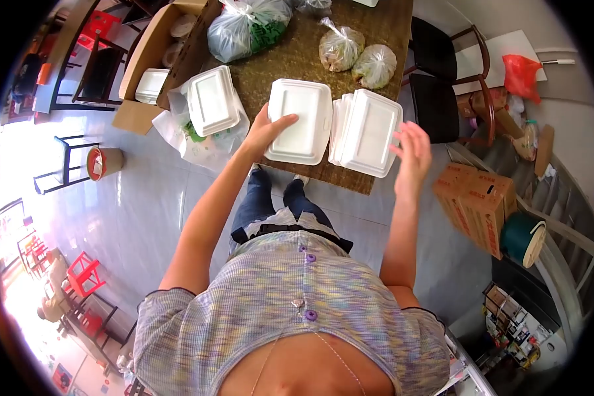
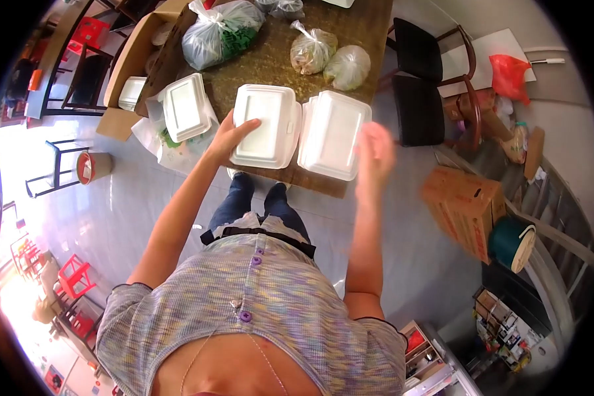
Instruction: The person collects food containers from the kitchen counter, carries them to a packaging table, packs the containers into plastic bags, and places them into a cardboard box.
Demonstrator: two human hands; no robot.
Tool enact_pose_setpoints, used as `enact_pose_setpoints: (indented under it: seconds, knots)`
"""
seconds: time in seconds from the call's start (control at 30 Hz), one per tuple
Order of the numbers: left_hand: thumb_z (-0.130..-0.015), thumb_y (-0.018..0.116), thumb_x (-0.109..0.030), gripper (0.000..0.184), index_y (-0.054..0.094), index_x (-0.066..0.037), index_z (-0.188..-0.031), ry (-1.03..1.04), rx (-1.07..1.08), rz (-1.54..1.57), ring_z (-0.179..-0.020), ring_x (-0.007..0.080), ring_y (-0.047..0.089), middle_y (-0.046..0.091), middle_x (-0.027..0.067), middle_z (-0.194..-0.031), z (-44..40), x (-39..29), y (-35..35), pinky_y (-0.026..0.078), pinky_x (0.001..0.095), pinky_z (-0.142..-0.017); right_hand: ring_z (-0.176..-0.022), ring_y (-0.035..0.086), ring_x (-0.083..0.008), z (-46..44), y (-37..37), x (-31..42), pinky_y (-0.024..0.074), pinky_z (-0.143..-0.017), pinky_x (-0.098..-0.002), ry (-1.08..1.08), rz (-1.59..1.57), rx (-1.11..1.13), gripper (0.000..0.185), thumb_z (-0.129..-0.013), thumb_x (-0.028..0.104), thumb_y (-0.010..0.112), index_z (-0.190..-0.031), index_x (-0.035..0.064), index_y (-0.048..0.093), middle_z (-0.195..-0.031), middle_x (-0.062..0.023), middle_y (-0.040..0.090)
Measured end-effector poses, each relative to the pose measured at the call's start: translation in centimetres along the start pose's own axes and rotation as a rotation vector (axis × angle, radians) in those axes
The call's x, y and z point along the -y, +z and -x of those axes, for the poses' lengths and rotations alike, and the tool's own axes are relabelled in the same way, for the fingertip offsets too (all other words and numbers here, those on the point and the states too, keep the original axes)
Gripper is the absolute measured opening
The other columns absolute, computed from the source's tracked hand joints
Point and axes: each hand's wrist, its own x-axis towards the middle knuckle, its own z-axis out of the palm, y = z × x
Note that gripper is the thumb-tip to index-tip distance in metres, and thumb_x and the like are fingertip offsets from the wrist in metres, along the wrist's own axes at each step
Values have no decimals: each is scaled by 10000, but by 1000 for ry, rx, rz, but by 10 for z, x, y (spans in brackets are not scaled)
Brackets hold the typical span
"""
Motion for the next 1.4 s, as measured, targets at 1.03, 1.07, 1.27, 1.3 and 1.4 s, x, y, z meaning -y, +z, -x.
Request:
enact_pose_setpoints:
  seconds: [1.03,1.07,1.27,1.3,1.4]
  knots:
    - [-643,762,-309,606,535,71,-1057,-202,-351,-138,-769,220,614,614,137,-901,-18,-5,-210,502,318,-648,-870,540,-143,53,170,-5,441,-792,-279,-217,38,42,262,-841,43,528,-1096,-1,489,-1001,-83,555]
    - [-645,762,-299,608,527,72,-1065,-151,-326,-138,-761,222,614,614,133,-893,-15,-8,-208,501,319,-655,-865,540,-138,58,175,-6,442,-788,-278,-187,28,36,269,-843,44,526,-1104,-1,484,-998,-82,555]
    - [-640,765,-203,708,397,58,-1186,-41,-168,-216,-963,204,556,563,157,-1051,10,-44,-209,460,328,-830,-810,550,-123,77,182,-2,457,-726,-257,-130,42,62,318,-836,46,545,-1143,2,474,-960,-86,576]
    - [-635,768,-204,712,399,50,-1189,-46,-83,-246,-963,203,556,566,149,-1050,15,-62,-207,451,325,-844,-810,551,-121,80,179,0,458,-727,-256,-131,66,83,319,-836,48,548,-1144,3,474,-949,-87,580]
    - [-619,770,-210,722,420,20,-1208,-61,210,-443,-970,212,554,575,133,-1051,4,-99,-202,433,329,-874,-794,557,-120,90,163,-3,459,-729,-253,-49,20,128,310,-841,67,554,-1135,6,477,-911,-88,593]
